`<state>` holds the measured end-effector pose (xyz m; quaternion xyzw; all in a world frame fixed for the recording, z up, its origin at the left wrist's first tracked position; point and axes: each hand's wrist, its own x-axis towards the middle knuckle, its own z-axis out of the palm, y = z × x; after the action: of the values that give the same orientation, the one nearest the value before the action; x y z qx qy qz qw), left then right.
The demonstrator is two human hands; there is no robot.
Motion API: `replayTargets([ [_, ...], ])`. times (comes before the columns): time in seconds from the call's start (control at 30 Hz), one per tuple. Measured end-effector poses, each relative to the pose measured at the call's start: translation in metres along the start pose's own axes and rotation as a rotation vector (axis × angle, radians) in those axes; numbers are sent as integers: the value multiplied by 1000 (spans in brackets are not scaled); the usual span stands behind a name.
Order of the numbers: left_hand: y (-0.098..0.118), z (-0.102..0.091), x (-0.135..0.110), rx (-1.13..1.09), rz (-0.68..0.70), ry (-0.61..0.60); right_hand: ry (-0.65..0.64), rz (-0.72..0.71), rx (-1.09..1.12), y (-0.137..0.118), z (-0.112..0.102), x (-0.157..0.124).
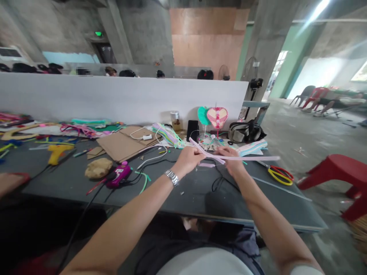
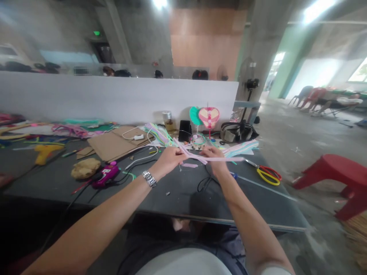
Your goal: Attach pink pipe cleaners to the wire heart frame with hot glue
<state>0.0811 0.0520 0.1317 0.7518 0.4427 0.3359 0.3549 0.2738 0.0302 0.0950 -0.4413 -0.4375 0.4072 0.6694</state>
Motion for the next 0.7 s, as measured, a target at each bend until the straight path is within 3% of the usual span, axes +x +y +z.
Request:
replayTargets([
  [0.1, -11, -3, 4, 58, -28, 7, 344, -192, -12, -7, -31, -47],
  [0.13, -13, -1, 5, 103, -27, 13, 555, -406, -78, -10, -36, -65],
  [0.17, -15, 2, 5, 150, -23, 18, 638, -573, -188, -14, -37, -83],
  [0.2, -15, 7, 5, 195, -16, 23, 626, -675, -332, -17, -35, -100],
  [0.23, -16, 13, 5, 230, -5, 29, 524, -752, -516, -19, -30, -112],
  [0.3, -14, 24, 1, 264, 23, 29, 125, -881, -838, -19, -15, -122],
  [0.33, -13, 29, -2, 271, 26, 24, 8, -928, -940, -17, -8, -119],
  [0.47, -10, 36, -16, 237, -18, 1, -8, -872, -1287, -3, 8, -84],
  [0.7, -8, 31, -29, 211, -13, 23, -62, -831, -1263, 16, 5, -64],
])
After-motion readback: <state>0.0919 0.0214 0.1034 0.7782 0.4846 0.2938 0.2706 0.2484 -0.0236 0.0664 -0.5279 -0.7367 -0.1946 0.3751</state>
